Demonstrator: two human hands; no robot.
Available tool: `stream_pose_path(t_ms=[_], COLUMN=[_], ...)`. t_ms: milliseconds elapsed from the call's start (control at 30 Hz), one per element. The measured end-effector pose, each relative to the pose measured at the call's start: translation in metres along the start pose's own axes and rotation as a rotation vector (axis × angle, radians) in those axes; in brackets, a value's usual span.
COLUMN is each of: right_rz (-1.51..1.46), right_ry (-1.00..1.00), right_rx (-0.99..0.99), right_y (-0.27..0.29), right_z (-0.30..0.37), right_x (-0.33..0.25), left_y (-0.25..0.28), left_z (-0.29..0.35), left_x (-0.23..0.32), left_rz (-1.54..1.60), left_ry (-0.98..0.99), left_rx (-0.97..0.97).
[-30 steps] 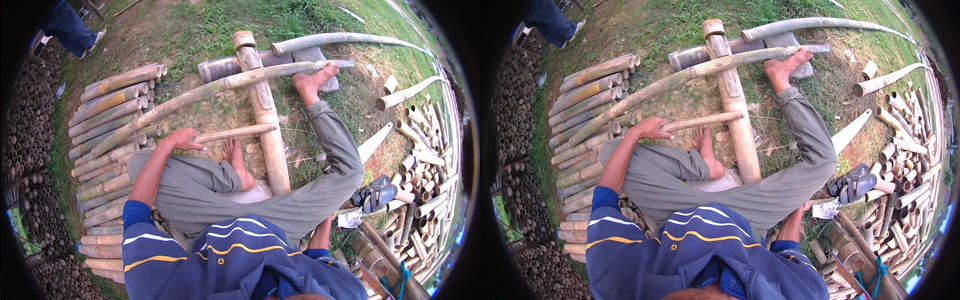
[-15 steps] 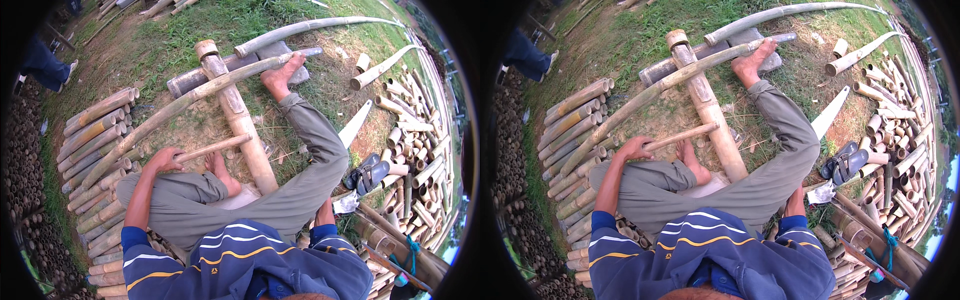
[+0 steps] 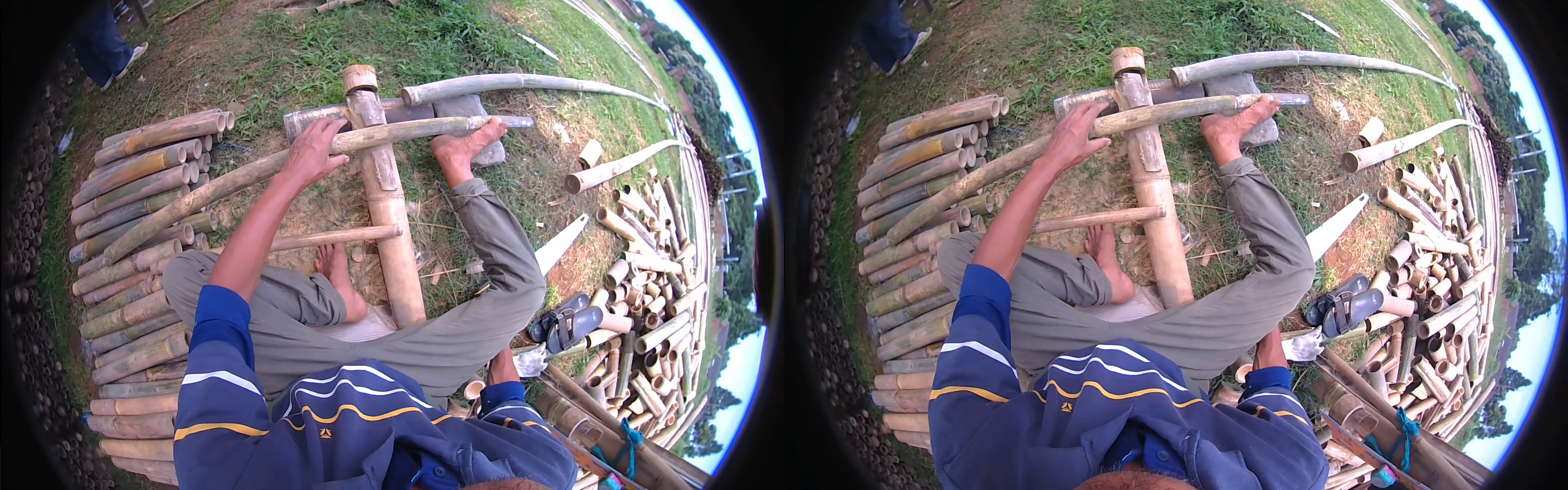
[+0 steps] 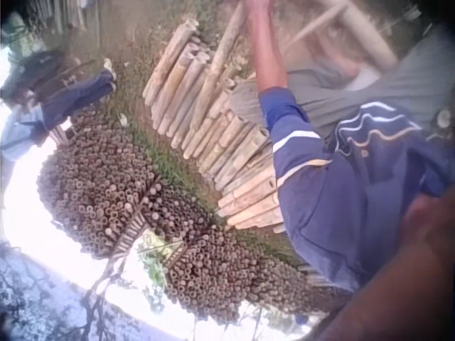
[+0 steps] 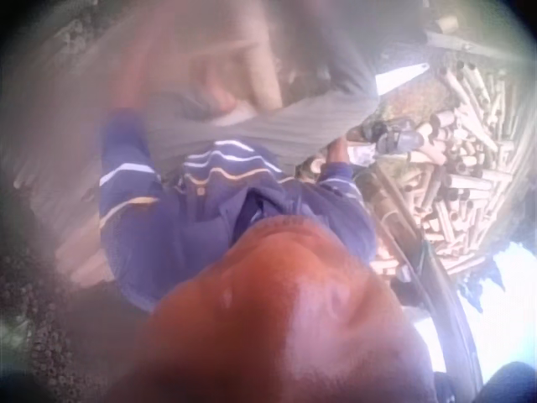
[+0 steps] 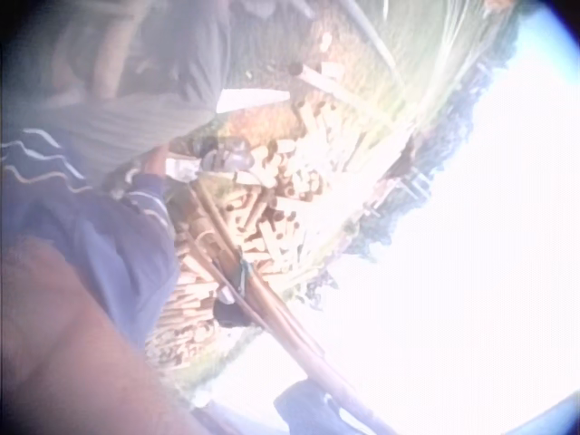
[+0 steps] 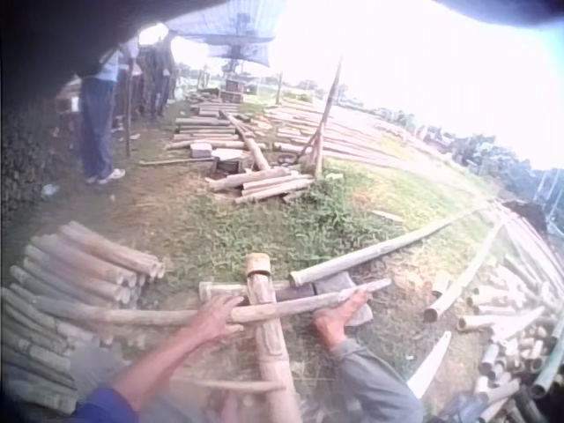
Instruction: The person sits on the ground and uses a hand saw to cut bamboo poles into shorter sections. They repeatedly position the bamboo, saw through it, and place the cut pieces into a nearby stack.
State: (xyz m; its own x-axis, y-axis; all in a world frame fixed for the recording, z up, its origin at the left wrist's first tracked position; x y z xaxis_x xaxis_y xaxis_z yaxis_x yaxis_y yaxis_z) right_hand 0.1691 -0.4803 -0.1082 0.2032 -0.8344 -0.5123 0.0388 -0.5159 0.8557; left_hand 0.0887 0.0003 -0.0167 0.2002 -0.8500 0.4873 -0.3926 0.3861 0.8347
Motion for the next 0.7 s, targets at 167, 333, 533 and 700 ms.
stream_pose_path(t_ms=[167, 333, 533, 700], right_rz=[0.411, -0.495, -0.883, -1.173], right_ry=[-0.012, -0.113, 0.163, 0.197], right_rx=[0.044, 0.450, 0.459, 0.042], right_y=[0.139, 0.262, 0.242, 0.130], right_z=[0.065, 0.072, 0.117, 0.071], right_x=[0.077, 0.052, -0.042, -0.186], left_y=[-0.032, -0.022, -0.023, -0.009], left_z=[-0.020, -0.025, -0.039, -0.027], left_x=[-0.024, -0.037, -0.036, -0.017], left_rz=[-0.188, -0.234, -0.267, -0.308], left_ry=[0.230, 0.295, 0.228, 0.303], left_rx=[-0.265, -0.318, -0.420, -0.348])
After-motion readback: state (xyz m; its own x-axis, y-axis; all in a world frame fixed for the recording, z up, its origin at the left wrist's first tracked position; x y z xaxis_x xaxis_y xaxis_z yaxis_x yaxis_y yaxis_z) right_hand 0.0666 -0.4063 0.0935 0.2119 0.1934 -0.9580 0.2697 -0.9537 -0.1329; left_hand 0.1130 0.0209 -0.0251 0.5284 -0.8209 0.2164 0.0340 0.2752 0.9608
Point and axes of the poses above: each hand's wrist, its own z-axis away from the middle knuckle, its own y-axis out of the back of the hand, x = y × z, the point moved 3 cm from there along -z, towards the middle knuckle, and after that the axes turned 12 degrees about y, right-handed, at the moved point
